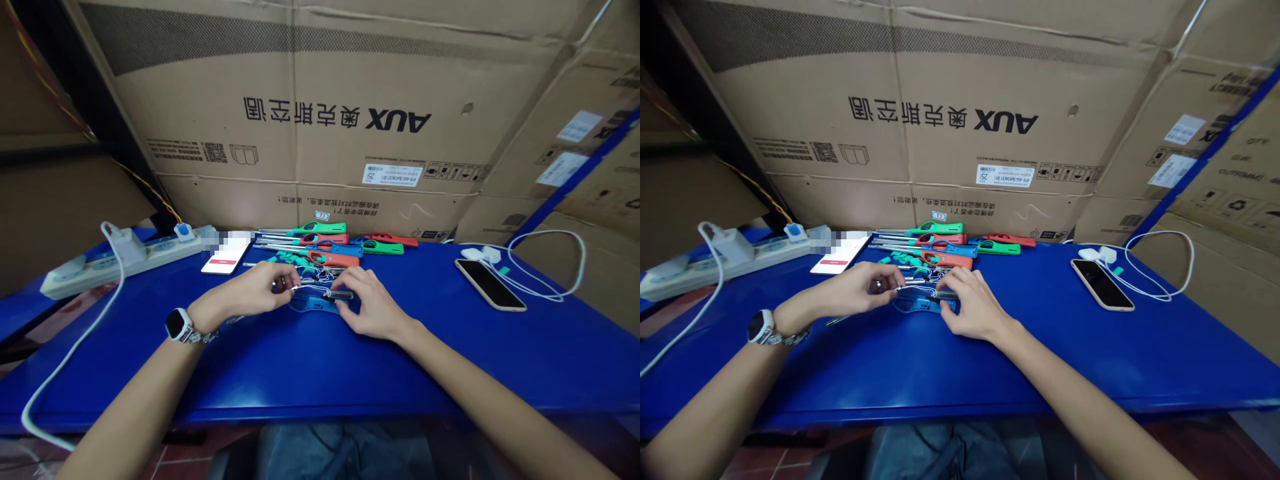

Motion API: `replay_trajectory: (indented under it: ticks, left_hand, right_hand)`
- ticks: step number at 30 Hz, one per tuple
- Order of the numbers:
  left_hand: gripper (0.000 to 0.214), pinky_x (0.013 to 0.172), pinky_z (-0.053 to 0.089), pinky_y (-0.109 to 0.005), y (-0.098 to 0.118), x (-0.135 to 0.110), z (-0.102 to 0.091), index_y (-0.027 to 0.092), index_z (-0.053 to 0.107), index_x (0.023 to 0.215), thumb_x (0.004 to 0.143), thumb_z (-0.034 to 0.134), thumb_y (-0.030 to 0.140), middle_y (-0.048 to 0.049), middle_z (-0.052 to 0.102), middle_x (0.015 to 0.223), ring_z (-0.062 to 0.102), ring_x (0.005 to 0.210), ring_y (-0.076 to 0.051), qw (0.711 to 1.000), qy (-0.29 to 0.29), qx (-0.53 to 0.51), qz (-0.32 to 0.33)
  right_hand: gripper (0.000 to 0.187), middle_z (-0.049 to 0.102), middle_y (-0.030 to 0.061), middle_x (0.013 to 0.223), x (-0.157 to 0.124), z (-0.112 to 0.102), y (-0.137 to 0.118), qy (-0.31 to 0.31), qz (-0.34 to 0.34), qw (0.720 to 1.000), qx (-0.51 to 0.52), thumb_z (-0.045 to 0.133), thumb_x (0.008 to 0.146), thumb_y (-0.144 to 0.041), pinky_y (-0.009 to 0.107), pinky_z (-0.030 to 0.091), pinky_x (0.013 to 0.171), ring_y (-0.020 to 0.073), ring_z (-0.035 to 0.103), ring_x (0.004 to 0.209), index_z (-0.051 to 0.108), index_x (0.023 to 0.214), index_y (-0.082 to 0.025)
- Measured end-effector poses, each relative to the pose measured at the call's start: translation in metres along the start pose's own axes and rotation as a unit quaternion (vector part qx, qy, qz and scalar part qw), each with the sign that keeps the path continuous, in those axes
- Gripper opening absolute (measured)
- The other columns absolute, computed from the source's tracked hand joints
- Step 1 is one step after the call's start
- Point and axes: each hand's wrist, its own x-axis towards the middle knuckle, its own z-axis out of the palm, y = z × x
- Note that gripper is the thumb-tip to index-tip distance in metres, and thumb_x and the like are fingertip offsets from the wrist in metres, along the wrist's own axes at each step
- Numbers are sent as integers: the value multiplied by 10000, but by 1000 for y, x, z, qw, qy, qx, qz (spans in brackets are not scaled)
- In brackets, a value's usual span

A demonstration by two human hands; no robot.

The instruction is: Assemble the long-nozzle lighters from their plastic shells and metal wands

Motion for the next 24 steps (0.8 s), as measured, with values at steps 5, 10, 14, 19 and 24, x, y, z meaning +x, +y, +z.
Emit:
replay_trajectory:
  ticks: [5, 10, 14, 19, 24]
  left_hand:
    - [188, 587, 433, -242, 2, 0, -1, 150, 657, 880, 764, 568, 269, -15, 667, 704, 578, 603, -144, 1000, -7, 7, -11]
    - [187, 586, 438, -237, 1, 1, -1, 155, 658, 875, 751, 553, 246, -18, 688, 724, 605, 630, -152, 999, -27, 11, -17]
    - [180, 615, 453, -251, -3, 2, 1, 161, 658, 874, 766, 563, 269, -22, 690, 757, 604, 658, -160, 999, -30, 17, -17]
    - [172, 644, 452, -259, -12, 4, 6, 166, 654, 883, 814, 575, 303, -28, 674, 803, 586, 689, -161, 999, -9, 30, -7]
    - [181, 691, 456, -269, -18, 7, 9, 162, 679, 910, 840, 570, 288, -48, 682, 869, 593, 759, -175, 999, -26, 43, 9]
  right_hand:
    - [36, 684, 44, 967, 1, 6, -7, -21, -5, 999, -38, 633, 883, -232, 348, 326, 818, 208, 580, 957, 634, 896, -199]
    - [43, 716, 31, 931, 2, 14, -3, -18, -17, 999, -46, 643, 885, -201, 348, 308, 822, 196, 573, 928, 643, 928, -198]
    - [74, 721, 23, 942, 1, 17, 1, -21, -14, 999, -44, 633, 879, -166, 343, 309, 814, 195, 579, 931, 640, 944, -201]
    - [95, 715, 42, 942, 2, 16, 1, -33, -5, 998, -44, 607, 880, -138, 345, 320, 808, 201, 580, 928, 659, 936, -195]
    - [45, 698, 47, 924, 3, 12, -1, -47, 18, 997, -64, 630, 884, -187, 345, 320, 796, 206, 569, 931, 674, 887, -192]
